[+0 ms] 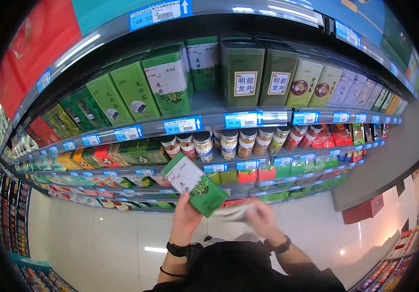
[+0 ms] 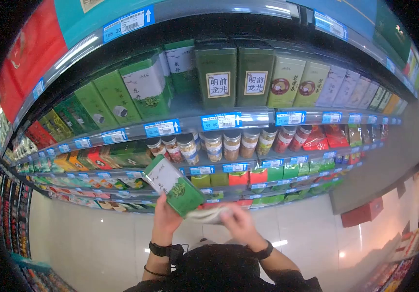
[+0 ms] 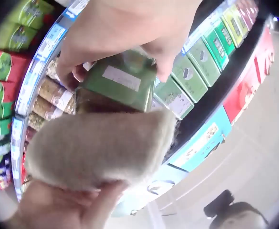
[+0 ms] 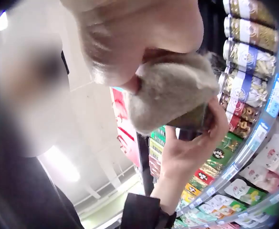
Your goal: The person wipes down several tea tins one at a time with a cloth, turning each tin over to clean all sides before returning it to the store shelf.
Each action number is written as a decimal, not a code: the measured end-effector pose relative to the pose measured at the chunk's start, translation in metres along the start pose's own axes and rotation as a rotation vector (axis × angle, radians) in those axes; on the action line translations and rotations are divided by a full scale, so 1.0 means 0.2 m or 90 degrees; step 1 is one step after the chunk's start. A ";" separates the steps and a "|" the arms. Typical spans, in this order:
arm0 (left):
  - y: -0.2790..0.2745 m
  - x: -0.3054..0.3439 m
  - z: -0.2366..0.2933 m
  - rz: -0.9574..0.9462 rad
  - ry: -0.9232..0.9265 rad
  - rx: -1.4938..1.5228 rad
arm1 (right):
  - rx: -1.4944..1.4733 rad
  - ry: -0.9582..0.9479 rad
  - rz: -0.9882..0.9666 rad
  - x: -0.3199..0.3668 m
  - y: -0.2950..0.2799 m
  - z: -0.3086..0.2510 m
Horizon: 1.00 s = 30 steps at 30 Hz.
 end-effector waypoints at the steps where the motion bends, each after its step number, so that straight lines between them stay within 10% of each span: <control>1: -0.02 0.00 0.02 -0.003 0.055 -0.062 | 0.001 -0.001 -0.001 -0.01 -0.04 -0.03; 4: -0.02 -0.01 0.09 -0.008 0.110 -0.102 | -0.066 -0.090 0.037 -0.10 -0.09 -0.22; 9: 0.27 -0.03 0.26 -0.109 0.297 -0.347 | 0.209 -0.243 -0.245 -0.14 0.14 -0.48; 16: 0.53 -0.11 0.48 -0.205 0.502 -0.537 | 0.420 -0.397 -0.174 -0.22 0.22 -0.64; 18: 0.62 -0.07 0.61 -0.058 0.765 -0.865 | 0.410 -0.402 -0.183 -0.25 0.25 -0.70; 30: 0.69 -0.17 0.73 0.031 0.929 -0.867 | 0.319 -0.496 -0.188 -0.50 0.33 -0.78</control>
Point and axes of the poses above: each hand's wrist, its own x-axis away from the middle knuckle, its own y-axis out of the palm, z = x × y, the point moved 4 cm from there along -x, towards the middle knuckle, and after that the axes turned 14 degrees about -x, right-handed, at the moved point
